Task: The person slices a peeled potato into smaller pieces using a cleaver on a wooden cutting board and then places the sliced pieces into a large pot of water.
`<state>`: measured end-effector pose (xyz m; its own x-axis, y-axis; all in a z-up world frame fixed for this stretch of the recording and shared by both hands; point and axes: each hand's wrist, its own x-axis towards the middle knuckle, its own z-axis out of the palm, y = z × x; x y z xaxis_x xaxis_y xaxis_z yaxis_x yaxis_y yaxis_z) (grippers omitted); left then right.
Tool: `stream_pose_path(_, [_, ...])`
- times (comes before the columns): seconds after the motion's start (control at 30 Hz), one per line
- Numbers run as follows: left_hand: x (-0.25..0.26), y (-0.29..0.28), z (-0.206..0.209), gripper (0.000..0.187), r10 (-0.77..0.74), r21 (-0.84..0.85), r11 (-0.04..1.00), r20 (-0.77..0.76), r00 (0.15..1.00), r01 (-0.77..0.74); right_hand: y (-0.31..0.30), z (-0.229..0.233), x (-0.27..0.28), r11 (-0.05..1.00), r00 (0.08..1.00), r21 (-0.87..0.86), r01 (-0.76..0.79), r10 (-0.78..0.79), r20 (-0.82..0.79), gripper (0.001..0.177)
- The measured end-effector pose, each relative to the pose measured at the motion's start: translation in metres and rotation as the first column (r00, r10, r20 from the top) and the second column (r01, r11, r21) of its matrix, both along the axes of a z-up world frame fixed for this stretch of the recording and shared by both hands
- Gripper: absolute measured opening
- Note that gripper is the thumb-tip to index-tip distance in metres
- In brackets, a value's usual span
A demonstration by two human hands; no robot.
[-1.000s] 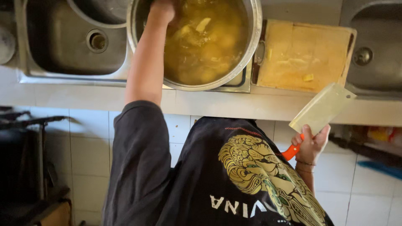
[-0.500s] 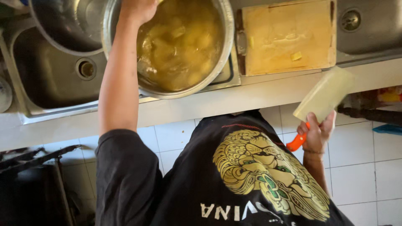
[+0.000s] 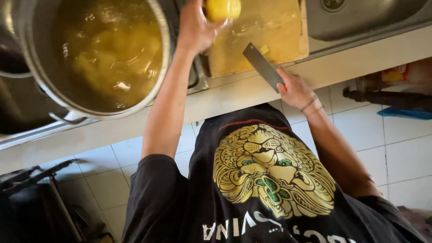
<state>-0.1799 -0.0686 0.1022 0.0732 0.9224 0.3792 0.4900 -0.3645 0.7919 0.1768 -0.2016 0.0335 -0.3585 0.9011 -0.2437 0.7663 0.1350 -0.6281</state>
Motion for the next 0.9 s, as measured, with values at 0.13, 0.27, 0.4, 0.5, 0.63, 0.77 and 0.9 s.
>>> stream_pose_path(0.13, [0.059,-0.019,-0.031,0.056,-0.076,-0.388,0.92,-0.048,0.996,0.052,0.031,-0.003,0.036,0.98,1.0,0.198,0.006,-0.006,0.0,0.049])
stream_pose_path(0.27, [0.087,-0.034,-0.075,0.054,-0.24,-0.306,0.92,0.051,0.969,0.244,0.05,0.004,0.058,0.983,0.999,0.178,0.051,-0.047,-0.025,0.047])
stream_pose_path(0.4, [0.101,-0.047,-0.094,0.055,-0.133,-0.294,0.939,0.171,0.976,0.179,0.053,0.011,0.051,0.989,0.996,0.117,-0.092,0.092,0.006,0.047])
stream_pose_path(0.5, [0.105,-0.068,-0.094,0.044,0.109,0.007,0.994,-0.028,0.994,-0.109,0.049,0.022,0.038,0.968,0.983,0.191,-0.16,0.175,-0.06,0.047])
stream_pose_path(0.63, [0.133,-0.091,-0.102,0.033,0.215,-0.087,0.975,0.167,0.962,-0.203,0.042,0.048,0.029,0.946,0.967,0.223,-0.234,0.251,-0.053,0.046])
stream_pose_path(0.77, [0.139,-0.099,-0.121,0.03,0.283,-0.046,0.959,0.185,0.941,-0.279,0.04,0.063,0.019,0.975,0.976,0.061,-0.216,0.216,0.002,0.043])
stream_pose_path(0.9, [0.138,-0.092,-0.134,0.03,0.306,-0.026,0.952,0.088,0.948,-0.305,0.044,0.076,0.013,0.945,0.96,0.183,-0.269,0.278,-0.022,0.041])
